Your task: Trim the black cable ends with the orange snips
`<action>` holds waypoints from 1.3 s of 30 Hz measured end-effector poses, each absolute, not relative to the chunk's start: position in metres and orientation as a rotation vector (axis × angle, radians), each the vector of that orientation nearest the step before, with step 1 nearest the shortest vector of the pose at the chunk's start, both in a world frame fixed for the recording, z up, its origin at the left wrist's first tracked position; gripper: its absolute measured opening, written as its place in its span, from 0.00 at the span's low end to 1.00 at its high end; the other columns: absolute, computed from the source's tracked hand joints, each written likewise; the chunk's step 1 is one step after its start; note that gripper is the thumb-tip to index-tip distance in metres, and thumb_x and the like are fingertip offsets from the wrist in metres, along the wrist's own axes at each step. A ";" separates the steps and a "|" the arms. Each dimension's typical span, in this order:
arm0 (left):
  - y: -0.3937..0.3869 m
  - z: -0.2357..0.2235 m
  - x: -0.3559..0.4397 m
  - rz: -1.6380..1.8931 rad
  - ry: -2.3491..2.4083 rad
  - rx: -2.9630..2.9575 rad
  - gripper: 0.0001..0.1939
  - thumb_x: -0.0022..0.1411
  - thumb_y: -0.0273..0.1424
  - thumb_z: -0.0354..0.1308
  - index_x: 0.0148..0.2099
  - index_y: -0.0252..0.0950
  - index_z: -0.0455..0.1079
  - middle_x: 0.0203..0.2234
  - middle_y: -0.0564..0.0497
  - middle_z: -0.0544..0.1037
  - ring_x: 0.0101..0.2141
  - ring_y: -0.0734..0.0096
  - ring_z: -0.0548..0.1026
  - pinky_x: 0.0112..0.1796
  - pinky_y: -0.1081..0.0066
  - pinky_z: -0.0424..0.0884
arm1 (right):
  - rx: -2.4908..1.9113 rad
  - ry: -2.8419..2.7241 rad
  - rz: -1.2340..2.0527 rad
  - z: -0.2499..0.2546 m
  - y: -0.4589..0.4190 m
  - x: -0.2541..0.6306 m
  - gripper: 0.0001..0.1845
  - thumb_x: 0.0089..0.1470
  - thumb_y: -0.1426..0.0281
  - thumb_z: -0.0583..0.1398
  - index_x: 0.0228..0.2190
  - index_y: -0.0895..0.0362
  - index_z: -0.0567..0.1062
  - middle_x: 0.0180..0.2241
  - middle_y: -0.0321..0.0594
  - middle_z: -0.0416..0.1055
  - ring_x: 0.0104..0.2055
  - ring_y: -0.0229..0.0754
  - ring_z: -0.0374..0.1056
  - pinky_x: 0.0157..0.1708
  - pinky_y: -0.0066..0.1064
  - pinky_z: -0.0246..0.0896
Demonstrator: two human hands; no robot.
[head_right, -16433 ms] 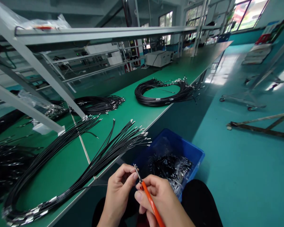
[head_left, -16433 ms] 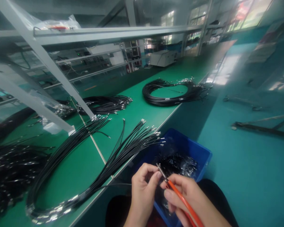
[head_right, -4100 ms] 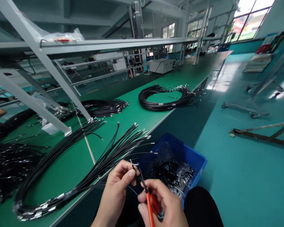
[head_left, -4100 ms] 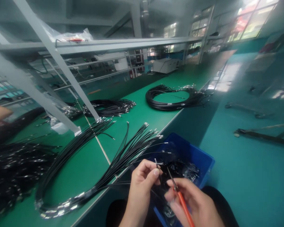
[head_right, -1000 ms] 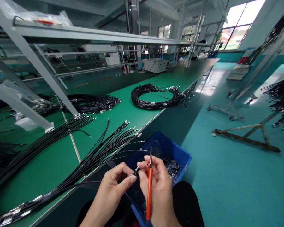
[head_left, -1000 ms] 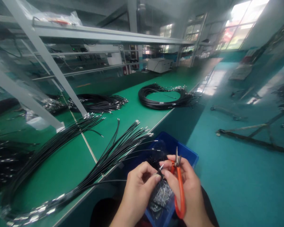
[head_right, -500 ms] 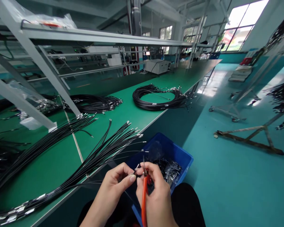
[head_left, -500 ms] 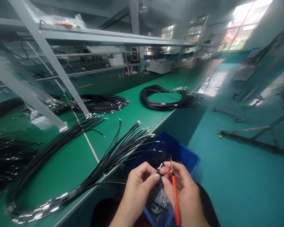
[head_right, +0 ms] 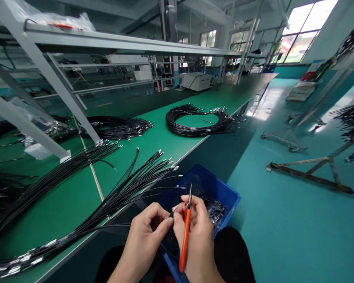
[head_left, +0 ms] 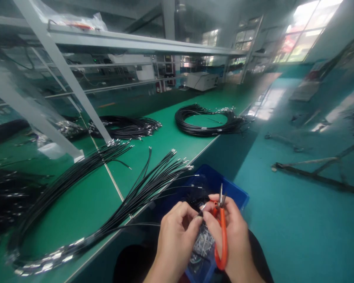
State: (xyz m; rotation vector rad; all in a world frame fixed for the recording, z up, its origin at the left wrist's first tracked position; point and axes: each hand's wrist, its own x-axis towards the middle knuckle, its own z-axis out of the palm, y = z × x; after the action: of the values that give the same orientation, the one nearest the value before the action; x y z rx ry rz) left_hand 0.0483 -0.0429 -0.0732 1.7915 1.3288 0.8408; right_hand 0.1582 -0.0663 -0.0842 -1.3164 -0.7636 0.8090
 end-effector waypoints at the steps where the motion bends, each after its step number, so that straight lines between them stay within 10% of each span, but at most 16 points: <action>1: -0.043 -0.073 0.048 0.840 1.330 1.797 0.09 0.57 0.27 0.55 0.25 0.37 0.64 0.22 0.56 0.68 0.23 0.74 0.66 0.25 0.76 0.60 | -1.334 -0.797 0.801 -0.085 -0.067 0.159 0.15 0.44 0.70 0.63 0.36 0.54 0.67 0.26 0.36 0.72 0.28 0.40 0.71 0.30 0.30 0.69; 13: -0.039 -0.071 0.042 0.879 1.270 1.587 0.07 0.56 0.28 0.56 0.25 0.35 0.66 0.22 0.54 0.70 0.25 0.71 0.67 0.28 0.74 0.61 | -1.541 -1.045 0.432 -0.087 -0.082 0.152 0.12 0.45 0.71 0.60 0.36 0.51 0.72 0.32 0.40 0.76 0.30 0.46 0.72 0.33 0.35 0.65; 23: -0.025 -0.064 0.020 0.893 0.945 1.239 0.08 0.55 0.33 0.60 0.28 0.33 0.69 0.22 0.55 0.67 0.26 0.74 0.62 0.30 0.75 0.58 | -1.070 -0.961 1.781 -0.070 -0.085 0.201 0.14 0.41 0.74 0.58 0.35 0.59 0.75 0.26 0.40 0.76 0.18 0.32 0.57 0.19 0.24 0.50; 39: -0.027 -0.064 0.023 0.900 0.841 1.246 0.06 0.56 0.30 0.60 0.29 0.34 0.69 0.23 0.54 0.71 0.28 0.73 0.65 0.31 0.76 0.61 | -0.945 -0.870 1.982 -0.069 -0.076 0.199 0.14 0.47 0.65 0.61 0.34 0.60 0.71 0.21 0.39 0.74 0.11 0.26 0.51 0.12 0.19 0.42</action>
State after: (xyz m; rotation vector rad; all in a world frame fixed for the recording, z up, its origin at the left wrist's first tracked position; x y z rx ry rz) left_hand 0.0226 -0.0274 -0.0636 1.2462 0.8406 0.8999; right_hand 0.1990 -0.0762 -0.0694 -0.9447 -0.8701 1.9824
